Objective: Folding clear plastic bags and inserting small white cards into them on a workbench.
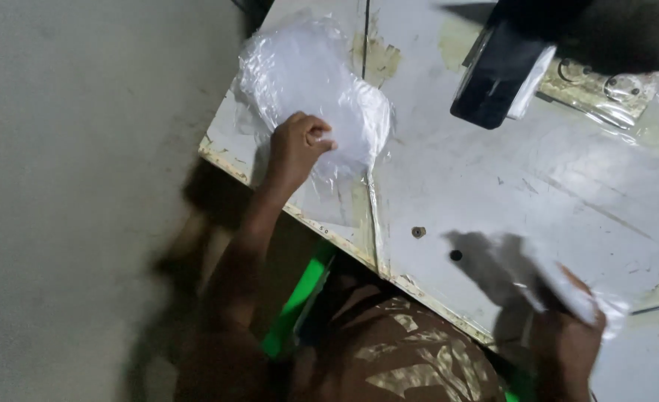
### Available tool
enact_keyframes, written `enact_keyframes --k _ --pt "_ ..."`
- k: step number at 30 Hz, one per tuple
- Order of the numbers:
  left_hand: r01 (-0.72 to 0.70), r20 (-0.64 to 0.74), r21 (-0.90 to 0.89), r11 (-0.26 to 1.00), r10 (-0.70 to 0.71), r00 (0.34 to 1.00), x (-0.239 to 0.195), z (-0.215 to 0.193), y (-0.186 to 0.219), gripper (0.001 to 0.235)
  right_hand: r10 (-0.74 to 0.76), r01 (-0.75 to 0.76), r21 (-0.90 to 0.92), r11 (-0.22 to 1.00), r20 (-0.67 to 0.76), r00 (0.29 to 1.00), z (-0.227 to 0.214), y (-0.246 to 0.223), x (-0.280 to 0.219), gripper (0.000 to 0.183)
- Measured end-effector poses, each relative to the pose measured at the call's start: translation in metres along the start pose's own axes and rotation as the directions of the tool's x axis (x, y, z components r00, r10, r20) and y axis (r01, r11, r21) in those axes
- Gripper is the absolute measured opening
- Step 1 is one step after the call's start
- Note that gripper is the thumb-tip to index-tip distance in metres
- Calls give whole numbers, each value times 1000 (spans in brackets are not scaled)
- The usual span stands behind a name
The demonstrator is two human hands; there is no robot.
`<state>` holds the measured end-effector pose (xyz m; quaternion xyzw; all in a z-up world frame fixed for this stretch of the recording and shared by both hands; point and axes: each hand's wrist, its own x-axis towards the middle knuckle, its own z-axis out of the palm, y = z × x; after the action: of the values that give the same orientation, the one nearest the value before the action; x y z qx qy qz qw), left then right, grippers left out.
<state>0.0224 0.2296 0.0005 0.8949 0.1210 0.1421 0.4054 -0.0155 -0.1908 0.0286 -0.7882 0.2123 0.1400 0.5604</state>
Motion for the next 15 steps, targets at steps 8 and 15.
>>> enact_keyframes --k 8,15 --pt "360 266 -66 931 -331 905 19 -21 -9 27 -306 303 -52 952 -247 920 -31 28 48 33" --pt "481 366 -580 658 -316 875 -20 -17 71 18 -219 196 116 974 242 945 81 -49 29 40"
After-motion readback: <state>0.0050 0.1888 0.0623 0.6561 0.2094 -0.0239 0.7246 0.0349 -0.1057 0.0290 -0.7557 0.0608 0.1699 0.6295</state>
